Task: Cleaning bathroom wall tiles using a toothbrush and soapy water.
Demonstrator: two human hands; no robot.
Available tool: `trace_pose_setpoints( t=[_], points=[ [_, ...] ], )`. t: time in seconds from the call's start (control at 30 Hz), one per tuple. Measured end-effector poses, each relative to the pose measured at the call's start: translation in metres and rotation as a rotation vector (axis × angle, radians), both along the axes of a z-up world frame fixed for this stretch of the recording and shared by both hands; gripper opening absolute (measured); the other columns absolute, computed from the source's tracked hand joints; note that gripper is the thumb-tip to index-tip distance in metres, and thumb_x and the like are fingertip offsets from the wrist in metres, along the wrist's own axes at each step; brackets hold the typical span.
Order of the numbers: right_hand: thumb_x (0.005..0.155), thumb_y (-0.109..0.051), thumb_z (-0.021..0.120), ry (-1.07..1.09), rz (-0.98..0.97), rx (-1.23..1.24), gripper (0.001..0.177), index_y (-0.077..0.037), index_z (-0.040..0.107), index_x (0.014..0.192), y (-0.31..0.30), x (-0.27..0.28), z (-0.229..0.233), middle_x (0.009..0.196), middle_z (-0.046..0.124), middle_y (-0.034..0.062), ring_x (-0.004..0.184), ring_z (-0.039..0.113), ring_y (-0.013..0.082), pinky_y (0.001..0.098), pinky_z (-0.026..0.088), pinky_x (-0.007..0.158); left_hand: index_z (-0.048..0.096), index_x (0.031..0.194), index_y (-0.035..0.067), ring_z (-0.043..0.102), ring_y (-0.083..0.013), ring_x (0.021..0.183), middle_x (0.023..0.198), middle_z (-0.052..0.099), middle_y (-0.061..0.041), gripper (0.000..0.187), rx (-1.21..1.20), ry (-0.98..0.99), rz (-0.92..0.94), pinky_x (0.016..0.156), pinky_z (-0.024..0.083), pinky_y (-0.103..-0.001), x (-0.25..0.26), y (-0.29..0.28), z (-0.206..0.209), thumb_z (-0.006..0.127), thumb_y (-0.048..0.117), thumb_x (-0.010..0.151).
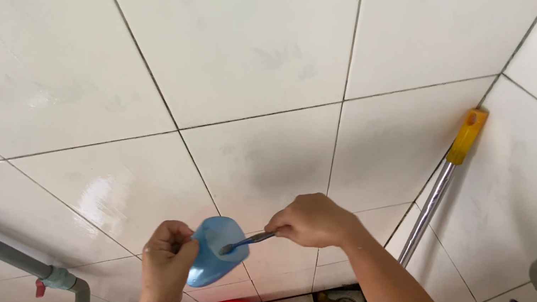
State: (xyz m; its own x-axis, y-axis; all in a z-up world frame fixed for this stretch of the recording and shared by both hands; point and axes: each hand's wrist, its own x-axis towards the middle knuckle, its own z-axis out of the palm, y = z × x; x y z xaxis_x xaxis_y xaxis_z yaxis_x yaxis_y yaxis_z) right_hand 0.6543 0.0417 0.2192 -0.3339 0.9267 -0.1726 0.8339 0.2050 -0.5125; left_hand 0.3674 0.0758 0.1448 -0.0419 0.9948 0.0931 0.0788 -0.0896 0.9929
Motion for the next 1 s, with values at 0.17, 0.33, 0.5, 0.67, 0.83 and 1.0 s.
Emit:
trace_pose_setpoints(
  t=[0.17,0.33,0.5,0.67,0.83,1.0],
  points=[
    [0.098,-0.03,0.064,-0.181,0.082,-0.029,0.021,-0.028,0.078,0.114,0.006,-0.008,0.02,0.094,0.077,-0.0032,0.08,0.066,0.0148,0.0358,0.051,0.073,0.062,0.091,0.004,0.049,-0.0057,0.062,0.074,0.057,-0.001,0.015,-0.079,-0.259,-0.116,0.052,0.036,-0.023,0.011,0.009,-0.005,0.061,-0.01,0.085],
    [0.099,-0.029,0.062,-0.016,-0.171,0.191,0.03,-0.032,0.071,0.127,-0.001,0.053,0.048,0.09,0.081,-0.0043,0.056,0.066,0.0127,0.0269,0.052,0.057,0.058,0.089,0.009,0.035,-0.0078,0.052,0.069,0.05,0.0,0.016,-0.127,-0.574,-0.045,0.047,0.027,-0.026,0.005,0.016,0.015,0.059,-0.007,0.088],
    [0.097,-0.01,0.062,0.359,-0.519,0.957,0.045,-0.018,0.063,0.142,0.054,0.055,0.041,0.1,0.078,0.0041,0.066,0.067,0.0133,0.0286,0.056,0.064,0.059,0.089,0.007,0.036,-0.0093,0.053,0.067,0.049,-0.004,0.017,-0.029,-0.56,0.046,0.048,0.027,-0.028,0.003,0.021,0.026,0.058,-0.009,0.089],
    [0.086,0.001,0.07,0.058,-0.327,1.324,0.063,-0.028,0.064,0.141,0.099,-0.02,0.025,0.072,0.063,0.0052,0.065,0.064,0.02,0.0357,0.055,0.057,0.057,0.087,0.008,0.036,-0.0094,0.051,0.069,0.052,-0.003,0.017,-0.009,-0.683,0.044,0.048,0.029,-0.027,0.016,0.019,0.048,0.057,-0.008,0.09],
    [0.094,0.003,0.068,0.106,-0.53,1.43,0.057,-0.03,0.064,0.14,0.104,0.023,0.045,0.076,0.065,0.0027,0.062,0.061,0.0159,0.0328,0.054,0.053,0.058,0.089,0.008,0.036,-0.0096,0.051,0.068,0.05,-0.004,0.016,-0.008,-0.633,0.071,0.047,0.029,-0.027,0.004,0.018,0.046,0.058,-0.009,0.091],
    [0.097,0.006,0.061,0.392,-0.654,1.526,0.059,-0.017,0.054,0.151,0.101,0.018,0.029,0.095,0.069,0.0048,0.074,0.064,0.0126,0.0279,0.056,0.063,0.057,0.09,0.009,0.036,-0.0087,0.05,0.072,0.056,-0.004,0.018,0.017,-0.665,0.037,0.045,0.027,-0.027,0.004,0.026,0.039,0.056,-0.009,0.089]
  ],
)
